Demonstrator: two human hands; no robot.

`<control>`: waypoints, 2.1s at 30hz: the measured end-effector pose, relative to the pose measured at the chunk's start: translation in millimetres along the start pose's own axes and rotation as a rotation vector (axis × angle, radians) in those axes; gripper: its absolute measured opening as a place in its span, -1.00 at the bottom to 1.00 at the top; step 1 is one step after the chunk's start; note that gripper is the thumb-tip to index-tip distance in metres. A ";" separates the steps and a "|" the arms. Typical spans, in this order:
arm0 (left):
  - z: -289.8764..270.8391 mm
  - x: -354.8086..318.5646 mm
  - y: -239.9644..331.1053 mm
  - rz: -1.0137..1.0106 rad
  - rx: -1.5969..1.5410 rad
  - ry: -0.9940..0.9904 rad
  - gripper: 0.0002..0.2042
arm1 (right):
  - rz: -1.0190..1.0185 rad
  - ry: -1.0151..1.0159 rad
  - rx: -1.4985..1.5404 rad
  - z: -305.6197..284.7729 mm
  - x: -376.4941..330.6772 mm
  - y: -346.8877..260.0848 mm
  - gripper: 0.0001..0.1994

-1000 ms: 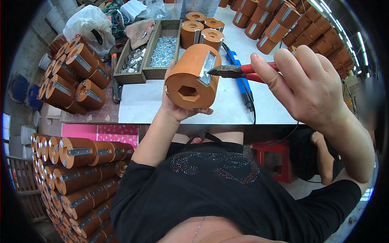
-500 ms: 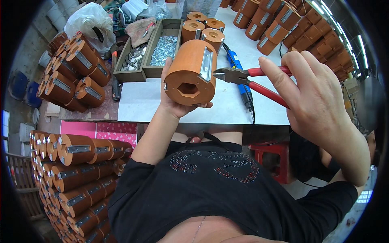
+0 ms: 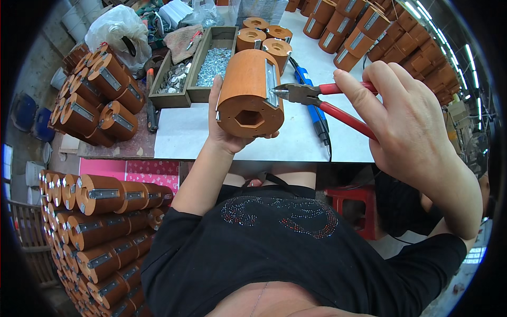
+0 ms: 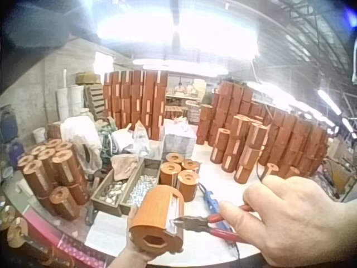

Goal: Assembling wooden cylindrical components using a power screwdriver and pliers in a manufacturing environment.

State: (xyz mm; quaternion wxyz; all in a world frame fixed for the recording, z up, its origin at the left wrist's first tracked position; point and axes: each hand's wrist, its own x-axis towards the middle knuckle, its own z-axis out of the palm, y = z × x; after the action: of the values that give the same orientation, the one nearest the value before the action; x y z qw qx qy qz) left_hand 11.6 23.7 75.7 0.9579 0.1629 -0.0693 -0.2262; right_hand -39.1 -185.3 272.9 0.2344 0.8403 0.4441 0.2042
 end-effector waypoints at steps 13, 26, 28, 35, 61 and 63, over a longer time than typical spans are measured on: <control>5.0 -3.9 -3.3 0.168 -0.062 0.081 -0.15 | 0.076 -0.070 0.184 -0.4 1.8 2.4 -0.32; -17.7 2.5 -7.7 0.212 0.067 0.153 -0.15 | 0.185 -0.231 0.218 -2.0 -2.4 5.2 -0.44; -59.9 4.0 -3.8 0.347 0.280 0.162 -0.11 | 0.137 -0.263 0.281 -3.6 -1.8 4.3 -0.51; -45.7 -8.9 -7.0 0.703 0.871 -0.219 0.14 | 0.111 -0.323 0.355 2.2 -2.7 11.7 -0.67; -9.3 -8.3 -2.1 0.077 0.818 -0.237 -0.19 | 0.043 0.324 -0.264 11.2 -11.3 14.3 -0.86; -11.2 -13.9 -5.9 0.202 0.890 -0.088 -0.19 | -0.008 0.329 -0.230 9.2 -10.7 11.4 -0.76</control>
State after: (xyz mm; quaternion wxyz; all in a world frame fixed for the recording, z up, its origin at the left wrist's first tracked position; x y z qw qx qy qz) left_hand -0.9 28.2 62.4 0.8080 0.5413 -0.2159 -0.0867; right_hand -32.2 -201.9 270.5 0.2537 0.7615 0.4537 0.3872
